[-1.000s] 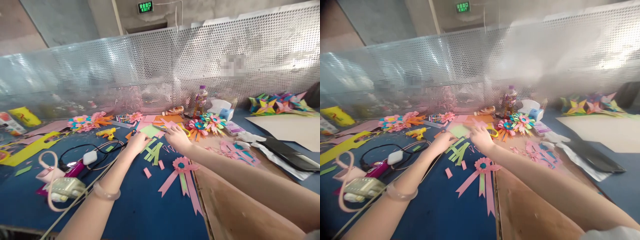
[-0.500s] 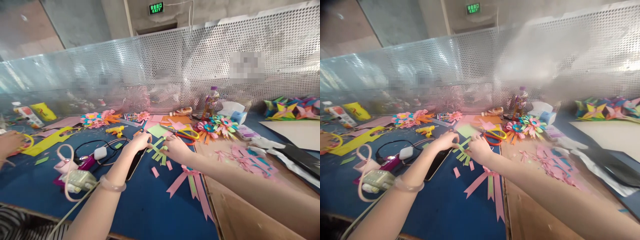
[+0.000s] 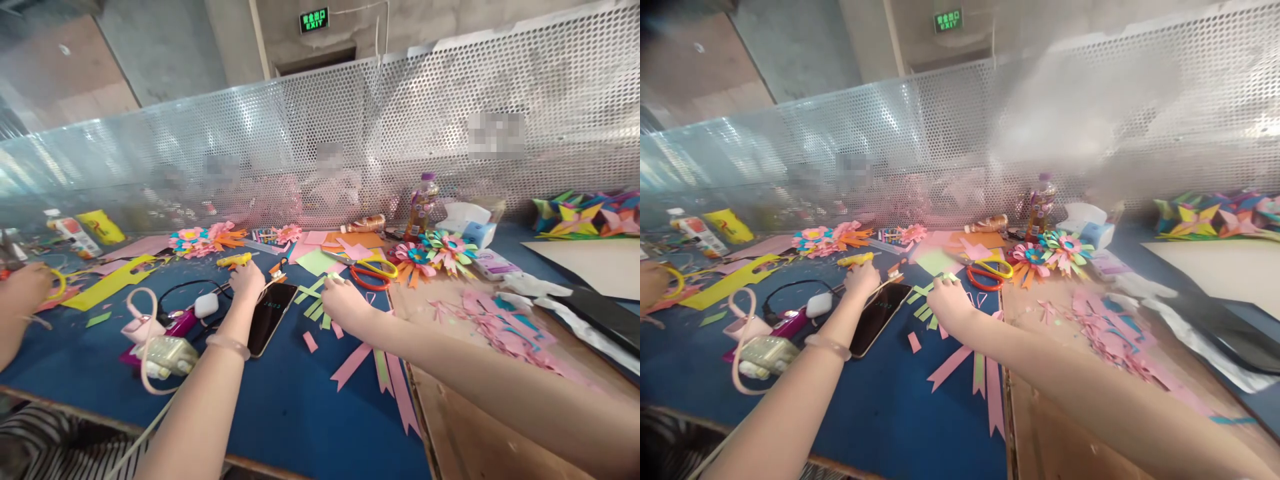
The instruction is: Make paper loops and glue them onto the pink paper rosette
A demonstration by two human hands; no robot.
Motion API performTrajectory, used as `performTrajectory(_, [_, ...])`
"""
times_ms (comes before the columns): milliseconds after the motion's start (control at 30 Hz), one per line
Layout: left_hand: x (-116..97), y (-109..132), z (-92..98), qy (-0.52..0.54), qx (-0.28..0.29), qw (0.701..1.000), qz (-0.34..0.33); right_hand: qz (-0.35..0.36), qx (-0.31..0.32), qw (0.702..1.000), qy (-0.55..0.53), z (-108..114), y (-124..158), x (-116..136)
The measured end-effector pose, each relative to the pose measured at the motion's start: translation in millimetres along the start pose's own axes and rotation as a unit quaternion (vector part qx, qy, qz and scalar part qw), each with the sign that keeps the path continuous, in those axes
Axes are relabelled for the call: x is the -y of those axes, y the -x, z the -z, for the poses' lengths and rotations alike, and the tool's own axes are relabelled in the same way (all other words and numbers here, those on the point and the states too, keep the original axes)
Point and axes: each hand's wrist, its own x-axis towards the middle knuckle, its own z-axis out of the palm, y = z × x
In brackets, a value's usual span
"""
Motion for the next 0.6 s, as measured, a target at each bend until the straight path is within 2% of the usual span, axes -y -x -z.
performTrajectory(133, [4.5,-8.2,-4.9,0.000,-0.022,0.995,0.099,-0.003,-0.026,0.999,-0.019,3.4,6.0,-5.5])
performTrajectory(333, [5.0,-22.2,6.8,0.090,-0.025,0.985,0.142,-0.011,-0.064,0.988,-0.143,6.6,18.0,-14.1])
performTrajectory(467, [-8.1,-24.2,14.1,0.198,-0.041,0.975,0.094,-0.049,-0.102,0.950,-0.290,15.5,11.9,-29.4])
performTrajectory(533, [-23.5,-15.4,14.8,0.257,-0.056,0.964,0.036,-0.063,-0.094,0.916,-0.385,18.9,2.7,-38.5])
performTrajectory(600, [-42.8,3.2,13.1,0.314,-0.065,0.947,-0.035,-0.074,-0.078,0.867,-0.486,19.6,-9.8,-44.4])
